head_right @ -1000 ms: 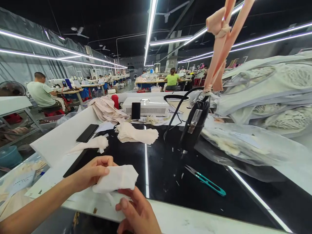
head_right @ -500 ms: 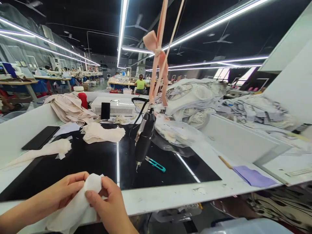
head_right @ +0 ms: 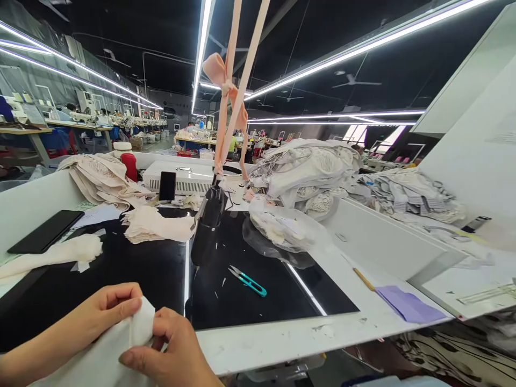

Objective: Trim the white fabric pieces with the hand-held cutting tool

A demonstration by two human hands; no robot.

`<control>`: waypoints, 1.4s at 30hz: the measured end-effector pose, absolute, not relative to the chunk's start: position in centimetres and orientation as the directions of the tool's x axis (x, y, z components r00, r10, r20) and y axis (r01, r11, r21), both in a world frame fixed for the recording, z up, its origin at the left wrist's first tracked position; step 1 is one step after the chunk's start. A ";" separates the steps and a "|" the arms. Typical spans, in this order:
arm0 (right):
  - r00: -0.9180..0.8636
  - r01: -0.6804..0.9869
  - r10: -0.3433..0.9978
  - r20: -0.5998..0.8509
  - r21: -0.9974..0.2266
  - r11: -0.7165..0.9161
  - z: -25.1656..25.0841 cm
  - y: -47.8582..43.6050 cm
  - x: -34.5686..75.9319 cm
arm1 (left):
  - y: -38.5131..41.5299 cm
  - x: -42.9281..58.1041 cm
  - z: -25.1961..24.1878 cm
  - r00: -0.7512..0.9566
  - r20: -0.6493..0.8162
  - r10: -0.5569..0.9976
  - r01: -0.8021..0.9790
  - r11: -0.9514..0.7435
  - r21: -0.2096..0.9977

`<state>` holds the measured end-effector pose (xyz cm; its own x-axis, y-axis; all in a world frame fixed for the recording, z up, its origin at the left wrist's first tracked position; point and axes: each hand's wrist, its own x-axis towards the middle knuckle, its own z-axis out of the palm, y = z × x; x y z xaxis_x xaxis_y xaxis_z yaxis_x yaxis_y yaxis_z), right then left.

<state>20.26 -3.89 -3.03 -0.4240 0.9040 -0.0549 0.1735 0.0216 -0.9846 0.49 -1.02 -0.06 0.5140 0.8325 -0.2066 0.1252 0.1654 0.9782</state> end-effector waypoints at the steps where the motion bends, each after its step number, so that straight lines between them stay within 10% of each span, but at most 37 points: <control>1: -0.420 0.183 0.905 -0.063 -0.983 0.017 -3.0 -3.7 20.3 | -0.9 0.5 -0.1 0.504 -0.204 0.840 0.124 0.163 0.979; 13: -0.526 -0.096 0.835 -0.158 -0.965 -0.243 -2.8 -2.8 20.3 | -0.7 0.4 -0.4 0.496 -0.218 0.840 0.052 0.222 0.974; 42: -0.444 0.177 0.874 -0.198 -0.975 -0.131 -4.0 -2.0 19.9 | 0.6 -0.2 -0.5 0.238 -0.222 0.946 -0.112 0.254 0.961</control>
